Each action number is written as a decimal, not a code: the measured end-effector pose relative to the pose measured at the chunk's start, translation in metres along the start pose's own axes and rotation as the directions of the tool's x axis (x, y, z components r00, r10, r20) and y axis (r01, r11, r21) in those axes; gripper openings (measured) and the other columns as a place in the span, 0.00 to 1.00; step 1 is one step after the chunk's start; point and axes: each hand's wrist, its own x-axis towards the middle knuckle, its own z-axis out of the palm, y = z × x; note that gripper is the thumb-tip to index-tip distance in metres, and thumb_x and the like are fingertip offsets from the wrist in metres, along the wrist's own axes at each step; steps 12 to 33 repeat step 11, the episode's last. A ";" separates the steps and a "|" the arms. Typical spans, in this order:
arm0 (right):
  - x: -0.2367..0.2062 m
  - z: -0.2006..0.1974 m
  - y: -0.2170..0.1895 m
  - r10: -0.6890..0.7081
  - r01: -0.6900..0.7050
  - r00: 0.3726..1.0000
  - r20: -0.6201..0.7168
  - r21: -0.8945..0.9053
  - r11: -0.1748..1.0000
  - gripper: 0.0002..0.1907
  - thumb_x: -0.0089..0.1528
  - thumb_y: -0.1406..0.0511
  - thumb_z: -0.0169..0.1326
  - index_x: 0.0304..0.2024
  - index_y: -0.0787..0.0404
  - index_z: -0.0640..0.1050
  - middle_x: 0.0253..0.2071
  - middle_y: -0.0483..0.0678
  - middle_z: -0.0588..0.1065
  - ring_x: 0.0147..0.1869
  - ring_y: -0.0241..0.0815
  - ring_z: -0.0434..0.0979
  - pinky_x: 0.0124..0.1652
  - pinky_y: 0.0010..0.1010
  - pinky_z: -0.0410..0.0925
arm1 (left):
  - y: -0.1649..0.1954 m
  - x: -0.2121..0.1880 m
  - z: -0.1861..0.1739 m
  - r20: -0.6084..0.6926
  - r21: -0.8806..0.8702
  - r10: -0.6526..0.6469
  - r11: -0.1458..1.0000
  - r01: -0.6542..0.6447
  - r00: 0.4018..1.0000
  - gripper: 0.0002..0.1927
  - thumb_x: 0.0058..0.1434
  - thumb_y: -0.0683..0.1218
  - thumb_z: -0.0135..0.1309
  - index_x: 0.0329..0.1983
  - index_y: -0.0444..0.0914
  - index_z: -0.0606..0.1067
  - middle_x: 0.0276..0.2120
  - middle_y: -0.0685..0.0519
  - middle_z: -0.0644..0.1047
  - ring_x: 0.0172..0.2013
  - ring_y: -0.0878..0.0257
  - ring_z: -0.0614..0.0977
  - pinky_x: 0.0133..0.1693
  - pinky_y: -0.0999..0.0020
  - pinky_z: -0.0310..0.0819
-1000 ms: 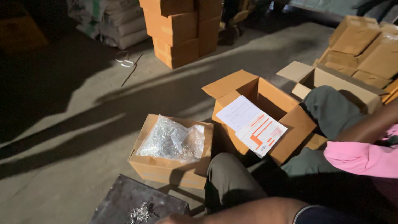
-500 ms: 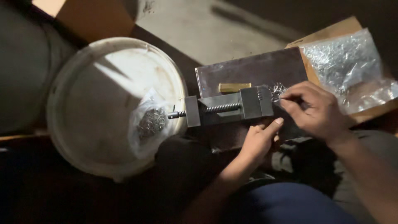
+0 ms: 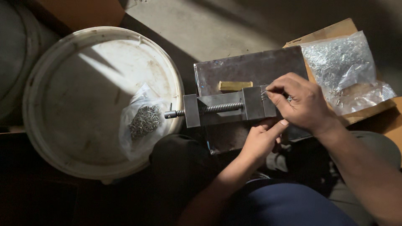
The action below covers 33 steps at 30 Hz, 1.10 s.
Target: The person sits on the floor and uses a bench vise to hold and manipulate small metal components. They tighten the vise, adjust the metal parts, and handle a bag of small metal pieces, occasionally reaching into a cardboard box.
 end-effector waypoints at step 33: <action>-0.002 0.003 0.006 -0.059 0.060 0.998 0.018 -0.049 0.997 0.07 0.64 0.69 0.62 0.44 0.63 0.81 0.42 0.52 0.80 0.42 0.43 0.82 0.38 0.28 0.75 | -0.012 0.006 -0.002 -0.012 0.006 0.025 1.000 -0.025 1.000 0.13 0.68 0.50 0.58 0.40 0.35 0.79 0.27 0.60 0.75 0.25 0.74 0.71 0.29 0.77 0.64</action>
